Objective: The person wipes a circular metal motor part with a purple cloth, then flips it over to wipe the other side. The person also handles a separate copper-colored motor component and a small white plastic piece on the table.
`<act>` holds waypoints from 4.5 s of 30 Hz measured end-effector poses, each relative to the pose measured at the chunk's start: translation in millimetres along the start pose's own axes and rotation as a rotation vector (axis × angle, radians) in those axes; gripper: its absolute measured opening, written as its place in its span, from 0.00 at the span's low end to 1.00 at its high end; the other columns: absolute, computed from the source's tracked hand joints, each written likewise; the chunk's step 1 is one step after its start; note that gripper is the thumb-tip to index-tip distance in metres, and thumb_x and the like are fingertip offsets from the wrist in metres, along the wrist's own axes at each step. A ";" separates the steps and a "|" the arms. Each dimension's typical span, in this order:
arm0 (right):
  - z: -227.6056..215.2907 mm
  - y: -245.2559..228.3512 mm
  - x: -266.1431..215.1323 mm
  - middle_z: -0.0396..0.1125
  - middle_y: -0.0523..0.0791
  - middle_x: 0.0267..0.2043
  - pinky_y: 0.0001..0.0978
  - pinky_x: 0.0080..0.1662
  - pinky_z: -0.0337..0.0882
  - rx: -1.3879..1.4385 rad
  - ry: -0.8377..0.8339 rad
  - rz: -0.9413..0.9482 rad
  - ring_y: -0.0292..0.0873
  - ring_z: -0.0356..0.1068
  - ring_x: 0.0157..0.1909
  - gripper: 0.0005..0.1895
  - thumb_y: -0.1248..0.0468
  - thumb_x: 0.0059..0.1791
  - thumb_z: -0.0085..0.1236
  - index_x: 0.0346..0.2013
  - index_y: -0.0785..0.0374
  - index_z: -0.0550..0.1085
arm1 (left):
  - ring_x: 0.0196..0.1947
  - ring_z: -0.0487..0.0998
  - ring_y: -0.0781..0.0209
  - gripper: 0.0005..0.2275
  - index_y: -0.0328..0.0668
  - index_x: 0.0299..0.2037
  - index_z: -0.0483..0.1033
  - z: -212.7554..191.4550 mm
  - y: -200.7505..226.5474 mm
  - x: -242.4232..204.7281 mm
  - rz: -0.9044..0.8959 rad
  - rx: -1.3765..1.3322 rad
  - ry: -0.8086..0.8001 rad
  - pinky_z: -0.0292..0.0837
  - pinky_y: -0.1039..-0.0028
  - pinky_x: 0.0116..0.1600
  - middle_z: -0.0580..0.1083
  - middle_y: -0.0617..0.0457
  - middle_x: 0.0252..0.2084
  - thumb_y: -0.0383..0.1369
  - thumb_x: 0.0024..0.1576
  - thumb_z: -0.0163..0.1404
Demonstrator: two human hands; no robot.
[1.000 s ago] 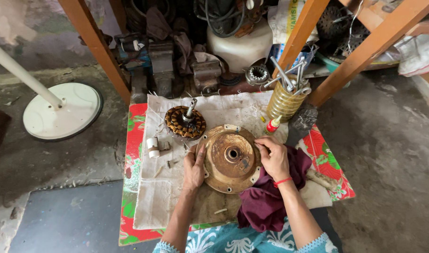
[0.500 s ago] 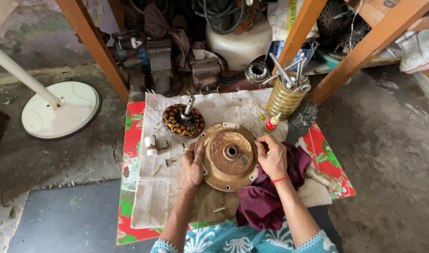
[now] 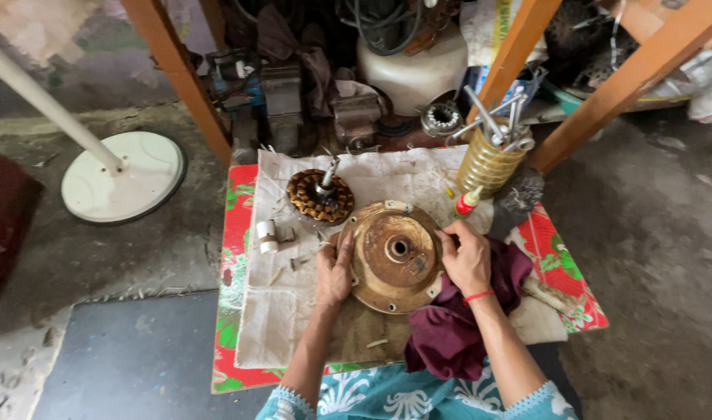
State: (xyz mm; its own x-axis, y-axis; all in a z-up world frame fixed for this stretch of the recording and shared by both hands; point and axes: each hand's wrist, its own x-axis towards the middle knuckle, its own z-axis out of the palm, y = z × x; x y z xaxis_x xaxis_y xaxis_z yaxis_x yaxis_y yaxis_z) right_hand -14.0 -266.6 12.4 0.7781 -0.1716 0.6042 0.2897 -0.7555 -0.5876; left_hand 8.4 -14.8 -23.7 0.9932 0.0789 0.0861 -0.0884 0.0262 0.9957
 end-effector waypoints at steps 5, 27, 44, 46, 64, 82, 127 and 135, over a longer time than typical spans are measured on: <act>3.3 4.5 2.6 0.70 0.53 0.31 0.45 0.37 0.68 -0.071 -0.033 0.013 0.57 0.70 0.32 0.08 0.67 0.48 0.64 0.31 0.67 0.72 | 0.42 0.78 0.61 0.17 0.30 0.51 0.76 -1.8 7.1 -2.6 0.123 0.005 -0.021 0.73 0.69 0.50 0.81 0.44 0.42 0.39 0.64 0.48; 185.8 -211.2 -35.9 0.71 0.57 0.41 0.50 0.46 0.72 -0.447 -0.644 -0.608 0.55 0.73 0.42 0.12 0.65 0.48 0.48 0.31 0.68 0.78 | 0.55 0.79 0.46 0.21 0.32 0.59 0.74 -2.6 -13.1 -6.1 0.106 0.139 0.063 0.69 0.64 0.61 0.79 0.39 0.53 0.42 0.64 0.48; 117.5 -188.1 9.2 0.72 0.51 0.39 0.39 0.41 0.74 0.340 -0.288 -0.189 0.49 0.75 0.40 0.07 0.75 0.48 0.56 0.40 0.66 0.76 | 0.49 0.78 0.53 0.22 0.34 0.61 0.73 -9.4 15.7 -7.5 0.104 0.284 0.023 0.69 0.64 0.55 0.79 0.41 0.52 0.39 0.60 0.51; 103.7 -146.2 39.7 0.75 0.47 0.39 0.29 0.41 0.77 0.433 -0.289 0.011 0.41 0.77 0.38 0.06 0.72 0.49 0.61 0.41 0.65 0.78 | 0.48 0.80 0.56 0.20 0.32 0.60 0.73 -9.3 11.3 -9.5 0.073 0.082 -0.014 0.72 0.66 0.54 0.81 0.42 0.49 0.38 0.61 0.50; 75.2 -103.5 57.3 0.77 0.46 0.31 0.29 0.36 0.75 0.248 -0.379 0.094 0.38 0.78 0.32 0.05 0.70 0.44 0.65 0.35 0.66 0.80 | 0.43 0.83 0.56 0.35 0.22 0.52 0.70 -15.6 38.5 -14.1 -0.025 0.001 -0.186 0.81 0.66 0.47 0.81 0.38 0.44 0.37 0.38 0.73; 78.2 -99.1 63.0 0.73 0.46 0.34 0.31 0.36 0.75 0.245 -0.384 0.012 0.41 0.77 0.32 0.05 0.73 0.42 0.65 0.31 0.69 0.77 | 0.48 0.80 0.58 0.28 0.28 0.59 0.71 -7.0 36.3 -8.4 -0.009 -0.102 -0.249 0.75 0.67 0.54 0.80 0.44 0.49 0.37 0.52 0.63; 82.8 -89.0 62.0 0.75 0.49 0.25 0.41 0.35 0.72 -0.011 -0.416 0.033 0.47 0.75 0.28 0.12 0.60 0.42 0.69 0.22 0.63 0.76 | 0.39 0.77 0.57 0.23 0.33 0.62 0.70 3.1 8.1 -6.0 -0.025 0.071 -0.110 0.71 0.66 0.48 0.79 0.41 0.38 0.40 0.61 0.50; 81.0 -89.3 61.8 0.74 0.48 0.25 0.42 0.33 0.71 -0.008 -0.393 -0.063 0.48 0.74 0.28 0.11 0.62 0.40 0.70 0.22 0.64 0.76 | 0.45 0.78 0.58 0.23 0.30 0.62 0.69 3.6 2.7 -6.1 0.047 -0.040 -0.137 0.72 0.67 0.51 0.79 0.43 0.44 0.40 0.62 0.49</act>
State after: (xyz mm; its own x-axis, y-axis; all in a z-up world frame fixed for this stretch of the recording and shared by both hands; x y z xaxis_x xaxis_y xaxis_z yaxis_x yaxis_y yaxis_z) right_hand 53.3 -158.5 58.7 0.9133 0.1288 0.3863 0.3405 -0.7618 -0.5511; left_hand 2.4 -18.9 -21.4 0.9888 -0.0555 0.1387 -0.1350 0.0651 0.9887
